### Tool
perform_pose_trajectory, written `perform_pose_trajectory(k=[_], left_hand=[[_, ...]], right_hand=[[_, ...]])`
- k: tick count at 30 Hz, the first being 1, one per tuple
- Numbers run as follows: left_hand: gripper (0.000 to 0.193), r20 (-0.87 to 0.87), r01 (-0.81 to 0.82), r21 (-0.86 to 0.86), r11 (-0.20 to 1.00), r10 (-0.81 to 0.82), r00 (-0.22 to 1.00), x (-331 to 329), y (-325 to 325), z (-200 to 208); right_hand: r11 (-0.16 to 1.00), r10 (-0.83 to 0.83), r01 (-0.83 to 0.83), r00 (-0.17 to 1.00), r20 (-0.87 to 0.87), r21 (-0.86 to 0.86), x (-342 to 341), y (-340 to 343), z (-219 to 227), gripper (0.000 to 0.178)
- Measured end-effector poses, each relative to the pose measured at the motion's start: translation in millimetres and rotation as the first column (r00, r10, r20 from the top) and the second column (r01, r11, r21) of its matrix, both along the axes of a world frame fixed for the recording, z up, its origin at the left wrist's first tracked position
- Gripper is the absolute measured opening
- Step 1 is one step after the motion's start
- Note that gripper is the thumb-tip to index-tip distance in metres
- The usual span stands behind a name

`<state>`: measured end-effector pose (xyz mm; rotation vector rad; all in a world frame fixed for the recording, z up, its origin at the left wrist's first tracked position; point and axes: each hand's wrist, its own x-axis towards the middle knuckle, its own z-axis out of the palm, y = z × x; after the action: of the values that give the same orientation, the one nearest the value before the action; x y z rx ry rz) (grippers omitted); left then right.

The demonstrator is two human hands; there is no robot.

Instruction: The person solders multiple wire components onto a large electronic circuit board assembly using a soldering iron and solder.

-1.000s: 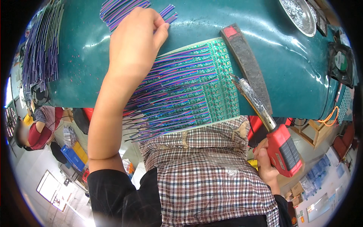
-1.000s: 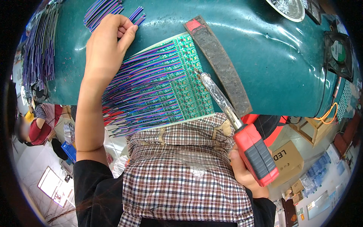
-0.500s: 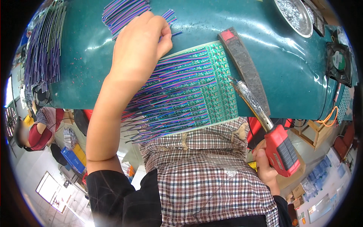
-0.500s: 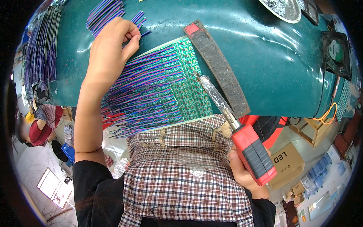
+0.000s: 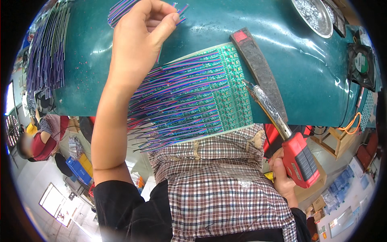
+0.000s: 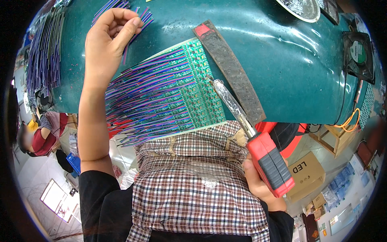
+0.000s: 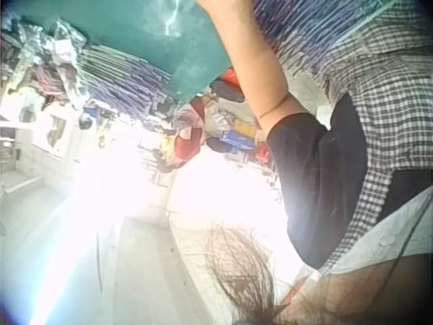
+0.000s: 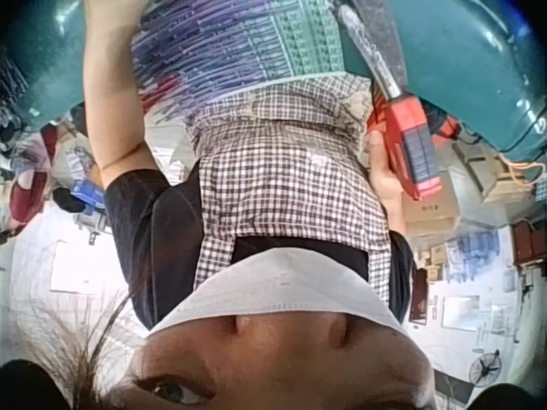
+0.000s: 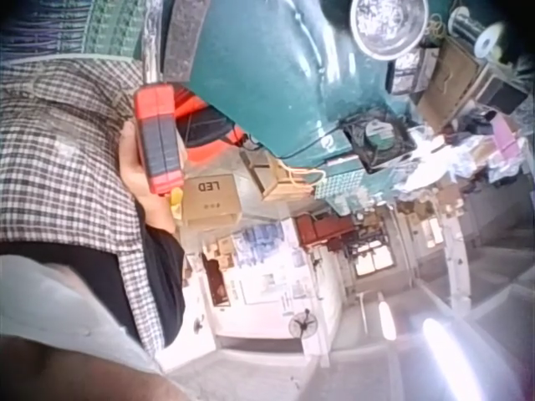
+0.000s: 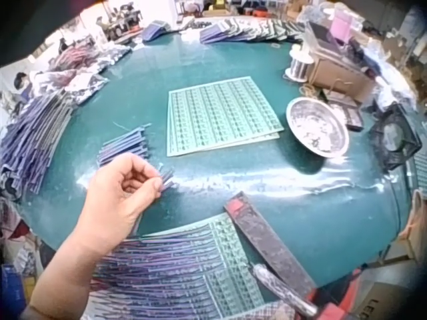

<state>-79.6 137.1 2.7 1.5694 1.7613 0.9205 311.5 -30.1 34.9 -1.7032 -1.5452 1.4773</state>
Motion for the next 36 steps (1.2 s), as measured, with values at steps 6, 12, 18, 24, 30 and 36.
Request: perform_pose_trajectory(k=[6,12,18,24,30,36], left_hand=[[0.003,0.253,-0.192,-0.108,0.975,0.214,0.944,31.7,1.6,23.2],[0.003,-0.045,-0.108,-0.191,0.976,0.101,0.994,43.1,5.5,40.1],[0.002,-0.104,-0.088,-0.057,0.995,0.082,0.991,56.6,-7.8,62.7],[0.010,-0.268,0.291,0.008,0.957,-0.278,0.922,64.5,-45.1,45.3],[0.010,-0.206,0.208,-0.228,0.951,-0.255,0.945,86.1,-69.5,40.1],[0.018,-0.266,0.166,-0.213,0.963,-0.221,0.938,93.5,-76.0,23.0]], right_hand=[[0.997,0.032,-0.035,0.999,0.033,0.070,-3.3,-3.3,-4.0,0.011],[0.996,0.026,-0.026,1.000,0.006,0.084,-11.0,1.6,2.3,0.012],[0.989,0.079,-0.086,0.995,0.060,0.119,-11.8,7.6,4.2,0.011],[0.997,0.041,-0.042,0.999,0.029,0.062,-11.0,6.5,9.4,0.009],[0.994,0.078,-0.082,0.995,0.055,0.077,-8.7,6.1,10.3,0.006],[0.978,0.185,-0.196,0.972,0.143,0.070,6.5,3.5,5.6,0.026]])
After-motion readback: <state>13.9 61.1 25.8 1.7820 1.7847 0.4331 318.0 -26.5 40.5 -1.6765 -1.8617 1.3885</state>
